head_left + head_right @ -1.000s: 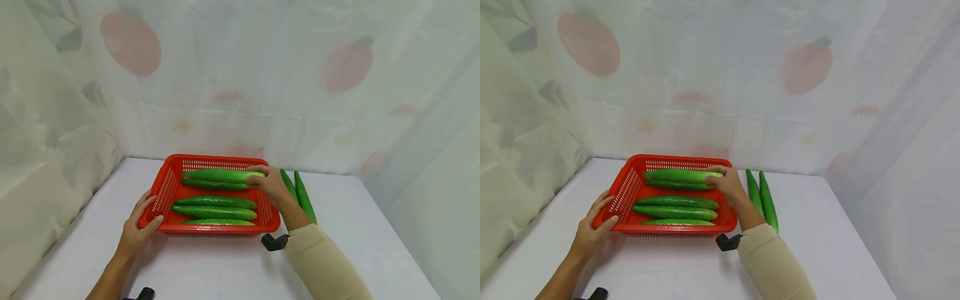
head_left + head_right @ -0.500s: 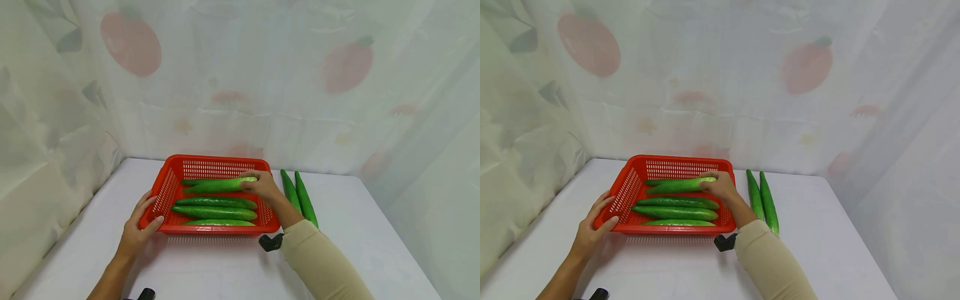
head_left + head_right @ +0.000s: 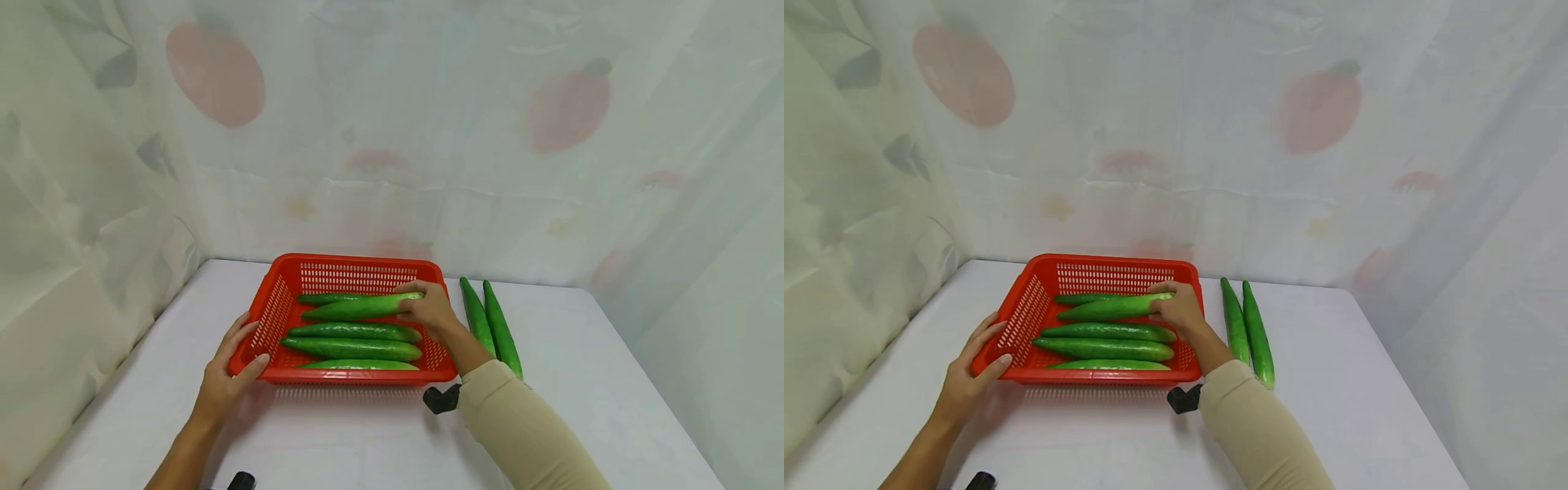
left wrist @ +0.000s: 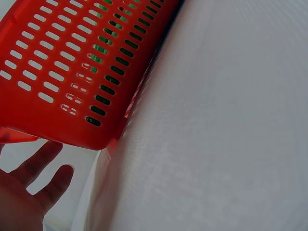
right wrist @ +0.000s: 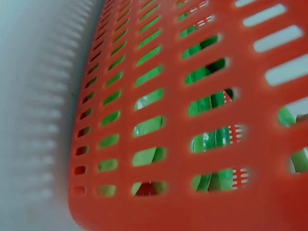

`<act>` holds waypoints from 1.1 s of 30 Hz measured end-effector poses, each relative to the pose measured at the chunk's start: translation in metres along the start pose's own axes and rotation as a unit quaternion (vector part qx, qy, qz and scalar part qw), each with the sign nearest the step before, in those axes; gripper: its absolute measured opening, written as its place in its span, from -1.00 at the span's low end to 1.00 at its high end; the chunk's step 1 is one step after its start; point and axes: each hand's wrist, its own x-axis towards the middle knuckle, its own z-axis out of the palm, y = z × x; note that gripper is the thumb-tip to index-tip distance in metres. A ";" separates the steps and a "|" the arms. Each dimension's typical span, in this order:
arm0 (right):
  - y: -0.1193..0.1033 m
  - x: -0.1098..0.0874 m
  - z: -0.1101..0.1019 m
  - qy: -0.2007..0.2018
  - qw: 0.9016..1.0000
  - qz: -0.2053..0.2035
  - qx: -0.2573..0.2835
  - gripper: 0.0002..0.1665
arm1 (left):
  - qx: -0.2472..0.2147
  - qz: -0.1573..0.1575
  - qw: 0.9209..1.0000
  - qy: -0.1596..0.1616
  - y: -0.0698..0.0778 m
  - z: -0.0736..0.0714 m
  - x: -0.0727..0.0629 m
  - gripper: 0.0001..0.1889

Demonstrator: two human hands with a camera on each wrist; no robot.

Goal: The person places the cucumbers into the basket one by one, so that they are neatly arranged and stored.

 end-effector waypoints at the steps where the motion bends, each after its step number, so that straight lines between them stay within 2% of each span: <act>1: 0.000 0.000 0.000 0.007 1.000 -0.002 0.000 -0.64 | 0.001 0.000 1.000 0.000 0.000 0.000 0.000 -0.43; 7: 0.000 -0.002 -0.001 0.025 1.000 -0.013 0.006 -0.65 | 0.002 -0.007 1.000 0.000 0.001 0.001 0.000 -0.43; 18: -0.003 -0.006 -0.007 0.029 0.998 -0.035 0.039 -0.61 | 0.001 -0.006 1.000 -0.001 0.007 0.002 0.000 -0.42; 24: -0.010 -0.013 -0.011 0.013 0.996 -0.068 0.063 -0.59 | 0.009 -0.005 1.000 -0.001 0.003 0.001 0.000 -0.43; 33: -0.022 -0.030 -0.017 -0.011 0.993 -0.089 0.079 -0.52 | 0.009 -0.004 1.000 -0.001 0.003 0.000 0.000 -0.43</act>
